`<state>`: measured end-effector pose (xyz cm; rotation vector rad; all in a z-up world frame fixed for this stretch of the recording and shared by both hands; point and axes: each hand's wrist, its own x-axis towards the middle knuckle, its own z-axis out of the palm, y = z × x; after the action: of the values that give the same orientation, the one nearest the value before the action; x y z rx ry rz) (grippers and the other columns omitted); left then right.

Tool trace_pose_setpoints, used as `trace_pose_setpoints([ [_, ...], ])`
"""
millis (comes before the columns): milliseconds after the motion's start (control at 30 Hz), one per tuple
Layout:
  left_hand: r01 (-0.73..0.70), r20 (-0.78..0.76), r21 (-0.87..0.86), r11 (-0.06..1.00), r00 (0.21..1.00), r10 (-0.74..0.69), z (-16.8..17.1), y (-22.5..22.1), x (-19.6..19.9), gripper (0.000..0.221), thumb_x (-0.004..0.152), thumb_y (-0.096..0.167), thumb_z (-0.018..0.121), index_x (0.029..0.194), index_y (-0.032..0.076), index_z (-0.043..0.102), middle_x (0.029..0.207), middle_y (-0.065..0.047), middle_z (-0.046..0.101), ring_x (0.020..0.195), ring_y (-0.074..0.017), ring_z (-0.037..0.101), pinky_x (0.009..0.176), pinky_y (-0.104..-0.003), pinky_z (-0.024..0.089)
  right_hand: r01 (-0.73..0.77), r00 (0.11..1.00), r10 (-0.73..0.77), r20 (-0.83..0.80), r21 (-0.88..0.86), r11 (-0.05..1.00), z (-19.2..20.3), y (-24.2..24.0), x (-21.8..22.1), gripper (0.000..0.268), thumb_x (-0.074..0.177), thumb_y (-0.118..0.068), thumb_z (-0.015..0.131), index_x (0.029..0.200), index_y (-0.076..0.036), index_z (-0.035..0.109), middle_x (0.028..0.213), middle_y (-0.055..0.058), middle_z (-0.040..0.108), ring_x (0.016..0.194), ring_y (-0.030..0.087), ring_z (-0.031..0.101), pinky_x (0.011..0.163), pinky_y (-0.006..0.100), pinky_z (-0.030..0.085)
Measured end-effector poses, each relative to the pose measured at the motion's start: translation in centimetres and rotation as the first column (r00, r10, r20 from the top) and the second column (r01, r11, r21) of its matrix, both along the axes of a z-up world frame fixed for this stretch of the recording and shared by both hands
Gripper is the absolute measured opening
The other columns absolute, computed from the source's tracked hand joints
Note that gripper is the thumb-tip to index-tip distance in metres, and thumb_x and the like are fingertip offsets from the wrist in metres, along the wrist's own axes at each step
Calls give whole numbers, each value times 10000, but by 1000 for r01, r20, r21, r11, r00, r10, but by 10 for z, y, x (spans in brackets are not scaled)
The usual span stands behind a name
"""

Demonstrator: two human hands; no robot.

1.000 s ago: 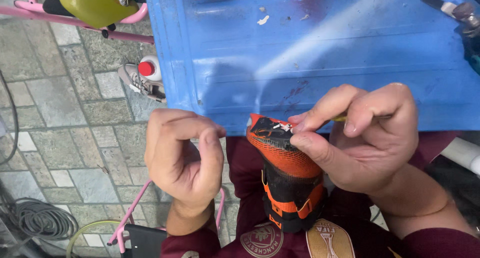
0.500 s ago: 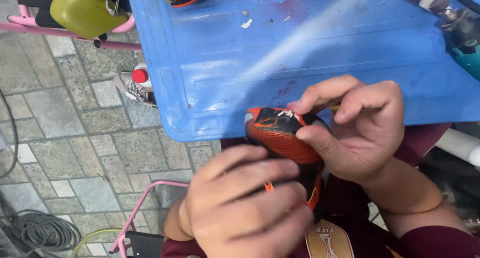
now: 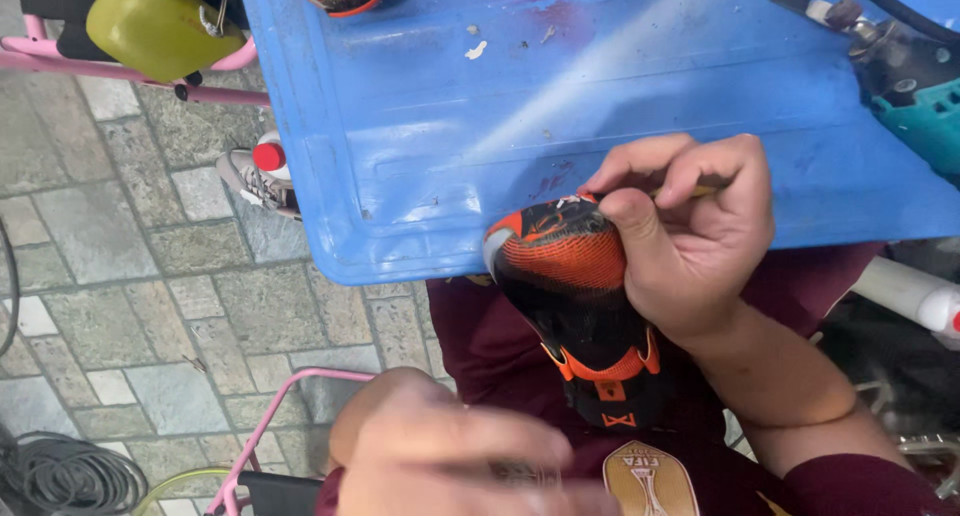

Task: The person applies adhesive to the edges of a shoe upper and then uses a small tool to press and secure a strip of material along the rim.

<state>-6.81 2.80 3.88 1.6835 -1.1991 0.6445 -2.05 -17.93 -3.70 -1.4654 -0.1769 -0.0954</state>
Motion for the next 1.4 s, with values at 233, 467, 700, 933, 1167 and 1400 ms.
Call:
trace_pose_setpoints([
  [233, -559, -571, 127, 819, 634, 522, -59, -45, 20, 332, 829, 90, 888, 1112, 78, 715, 1293, -167, 546, 1202, -379, 644, 1046, -418, 571, 52, 997, -46, -56, 95, 994, -9, 1, 2, 368, 1111, 26, 711, 1105, -59, 353, 1015, 153, 632, 851, 141, 651, 849, 235, 589],
  [467, -531, -681, 7, 847, 618, 393, -75, -52, 17, 525, 868, 177, 904, 1268, 69, 582, 1349, -201, 634, 1139, -273, 699, 993, -332, 580, -24, 998, 29, 52, -92, 996, 0, -3, 8, 331, 1015, 76, 633, 1104, -60, 345, 979, 151, 511, 889, 133, 538, 895, 288, 545],
  [700, -479, -762, -11, 878, 573, 303, -74, -55, 20, 435, 945, 55, 853, 1161, 78, 476, 1283, -237, 655, 1108, -251, 711, 953, -310, 593, -79, 984, 87, 153, -58, 995, -2, -26, 13, 244, 956, -55, 429, 1180, -44, 334, 933, 86, 583, 826, 156, 543, 793, 327, 511],
  [933, -399, -859, -271, 876, 511, -33, -86, -52, 16, 518, 1018, -32, 747, 1246, 113, 305, 1340, -306, 586, 1169, -257, 690, 988, -325, 595, -106, 900, 241, 364, -355, 929, 11, -39, 21, 244, 914, 16, 726, 1059, -23, 534, 1021, 190, 582, 951, 295, 694, 860, 407, 618],
  [1167, -381, -840, -251, 890, 543, -4, -89, -47, 19, 503, 1005, -12, 744, 1250, 102, 320, 1279, -308, 624, 1177, -282, 688, 995, -347, 598, -124, 862, 294, 412, -392, 912, 23, -31, 33, 256, 840, 38, 793, 1026, 26, 618, 996, 146, 637, 907, 290, 706, 864, 474, 658],
  [1400, -365, -840, -283, 887, 541, -46, -93, -44, 20, 477, 998, 12, 763, 1235, 96, 357, 1270, -296, 634, 1195, -290, 687, 999, -346, 604, -96, 831, 352, 432, -512, 854, 33, -36, 34, 170, 831, 24, 759, 965, 17, 654, 1020, 144, 688, 961, 324, 712, 861, 437, 658],
])
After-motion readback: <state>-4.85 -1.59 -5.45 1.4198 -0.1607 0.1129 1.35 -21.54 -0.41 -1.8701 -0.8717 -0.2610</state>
